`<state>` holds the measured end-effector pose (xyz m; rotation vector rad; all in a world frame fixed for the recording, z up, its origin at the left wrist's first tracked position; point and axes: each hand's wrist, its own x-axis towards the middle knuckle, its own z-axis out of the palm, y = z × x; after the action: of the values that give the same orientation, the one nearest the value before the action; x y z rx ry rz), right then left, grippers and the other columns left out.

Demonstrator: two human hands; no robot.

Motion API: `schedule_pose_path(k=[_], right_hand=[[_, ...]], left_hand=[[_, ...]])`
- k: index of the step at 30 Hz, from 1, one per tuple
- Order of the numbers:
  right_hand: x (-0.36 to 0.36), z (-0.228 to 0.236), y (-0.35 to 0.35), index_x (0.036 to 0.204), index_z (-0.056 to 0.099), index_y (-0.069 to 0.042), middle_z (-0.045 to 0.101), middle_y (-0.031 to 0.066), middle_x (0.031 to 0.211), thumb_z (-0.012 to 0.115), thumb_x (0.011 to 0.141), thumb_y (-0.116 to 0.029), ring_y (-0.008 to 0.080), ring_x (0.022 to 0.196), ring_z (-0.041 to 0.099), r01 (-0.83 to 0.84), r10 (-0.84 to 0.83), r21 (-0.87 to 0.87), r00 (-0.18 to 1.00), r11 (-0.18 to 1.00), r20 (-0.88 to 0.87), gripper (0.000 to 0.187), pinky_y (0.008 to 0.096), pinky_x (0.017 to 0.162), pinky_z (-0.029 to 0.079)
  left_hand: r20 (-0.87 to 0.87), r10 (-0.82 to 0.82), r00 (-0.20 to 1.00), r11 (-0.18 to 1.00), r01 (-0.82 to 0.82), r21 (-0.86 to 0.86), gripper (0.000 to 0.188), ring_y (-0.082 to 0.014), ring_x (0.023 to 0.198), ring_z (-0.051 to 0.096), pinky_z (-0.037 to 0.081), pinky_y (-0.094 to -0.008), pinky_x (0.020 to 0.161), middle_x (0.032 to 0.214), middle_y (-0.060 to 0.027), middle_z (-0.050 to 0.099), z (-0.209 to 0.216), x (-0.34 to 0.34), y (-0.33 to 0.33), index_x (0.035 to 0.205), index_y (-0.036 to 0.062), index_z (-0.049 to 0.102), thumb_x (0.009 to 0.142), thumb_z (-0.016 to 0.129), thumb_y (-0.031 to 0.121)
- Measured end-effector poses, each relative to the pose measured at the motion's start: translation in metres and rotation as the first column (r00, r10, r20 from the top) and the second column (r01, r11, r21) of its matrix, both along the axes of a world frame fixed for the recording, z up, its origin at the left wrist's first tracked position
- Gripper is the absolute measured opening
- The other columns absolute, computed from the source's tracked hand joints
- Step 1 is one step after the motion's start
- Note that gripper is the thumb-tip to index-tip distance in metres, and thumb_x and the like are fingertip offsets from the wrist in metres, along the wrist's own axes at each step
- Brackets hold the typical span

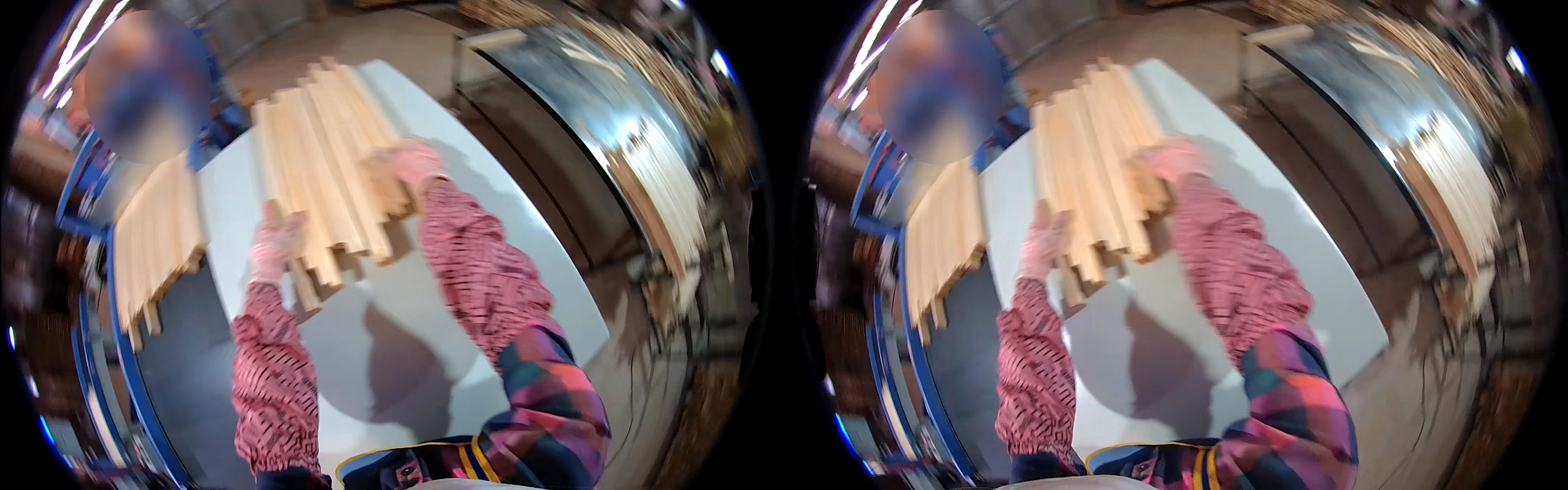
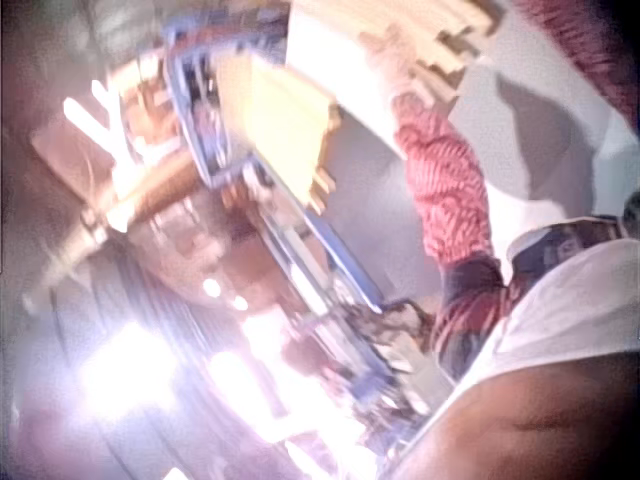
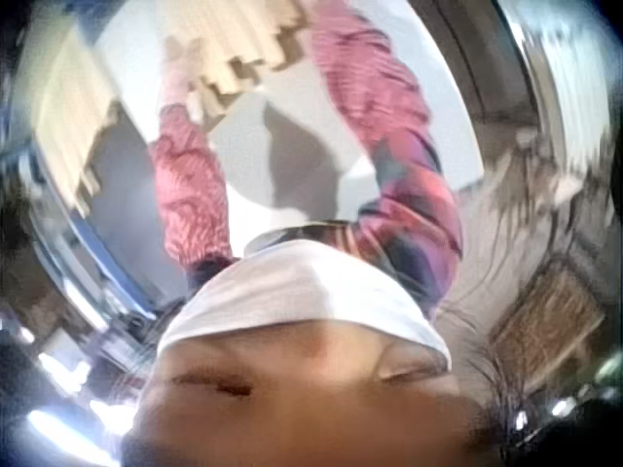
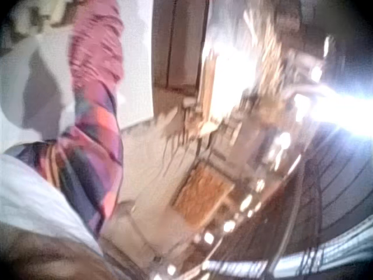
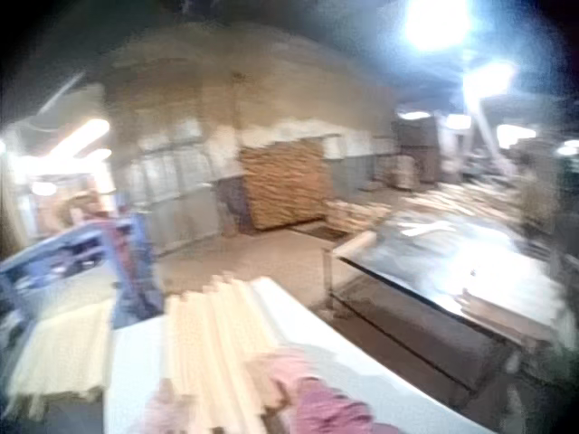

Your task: The person gathers and stacks thin wooden planks on a metal table, then moves them to a conveyor belt. They repeatedly pick up bundles of planks, align them, and place them onto the moving belt for processing.

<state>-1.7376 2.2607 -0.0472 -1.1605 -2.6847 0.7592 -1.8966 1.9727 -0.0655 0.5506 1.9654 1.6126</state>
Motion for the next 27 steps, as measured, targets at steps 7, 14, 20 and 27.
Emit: schedule_pose_path(k=[7, 14, 20, 27], right_hand=[[0.004, 0.043, -0.013, 0.131, 0.06, -0.005, 0.06, 0.0145, 0.133, 0.059, 0.083, -0.064, 0.0294, 0.117, 0.063, 0.133, -0.116, -0.164, 0.987, 0.977, 0.109, 0.076, 0.0479, 0.089, 0.054], [0.024, 0.081, 0.015, 0.135, 0.056, -0.006, 0.056, 0.0159, 0.138, 0.061, 0.082, -0.064, 0.0315, 0.123, 0.059, 0.145, -0.069, -0.341, 0.972, 0.929, 0.226, 0.08, 0.0499, 0.093, 0.053], [0.015, 0.088, 0.022, 0.136, 0.055, -0.007, 0.052, 0.0151, 0.14, 0.058, 0.081, -0.071, 0.0341, 0.124, 0.056, 0.109, 0.005, -0.379, 0.958, 0.919, 0.288, 0.084, 0.0505, 0.095, 0.051], [0.003, 0.082, 0.045, 0.142, 0.049, -0.007, 0.049, 0.0138, 0.144, 0.057, 0.08, -0.073, 0.033, 0.128, 0.054, 0.083, 0.034, -0.343, 0.946, 0.936, 0.323, 0.091, 0.0498, 0.1, 0.049]], left_hand=[[-0.374, -0.116, 0.92, 0.819, -0.124, -0.561, 0.092, -0.0313, 0.12, 0.057, 0.046, -0.0398, 0.1, 0.142, -0.02, 0.052, 0.03, -0.004, 0.009, 0.157, 0.01, 0.021, 0.089, 0.068, 0.049], [-0.173, -0.145, 0.974, 0.744, -0.008, -0.668, 0.088, -0.0304, 0.132, 0.048, 0.041, -0.0377, 0.105, 0.148, -0.0229, 0.043, 0.073, 0.02, 0.03, 0.155, 0.0035, 0.021, 0.092, 0.065, 0.046], [-0.156, -0.151, 0.976, 0.766, 0.016, -0.643, 0.086, -0.0327, 0.129, 0.049, 0.039, -0.0361, 0.107, 0.147, -0.0239, 0.043, 0.072, 0.012, 0.015, 0.154, 0.0, 0.022, 0.094, 0.063, 0.046], [-0.14, -0.099, 0.985, 0.747, -0.02, -0.664, 0.089, -0.0351, 0.136, 0.044, 0.037, -0.0374, 0.109, 0.151, -0.0248, 0.04, 0.066, 0.009, 0.057, 0.155, 0.0018, 0.018, 0.094, 0.06, 0.051]])
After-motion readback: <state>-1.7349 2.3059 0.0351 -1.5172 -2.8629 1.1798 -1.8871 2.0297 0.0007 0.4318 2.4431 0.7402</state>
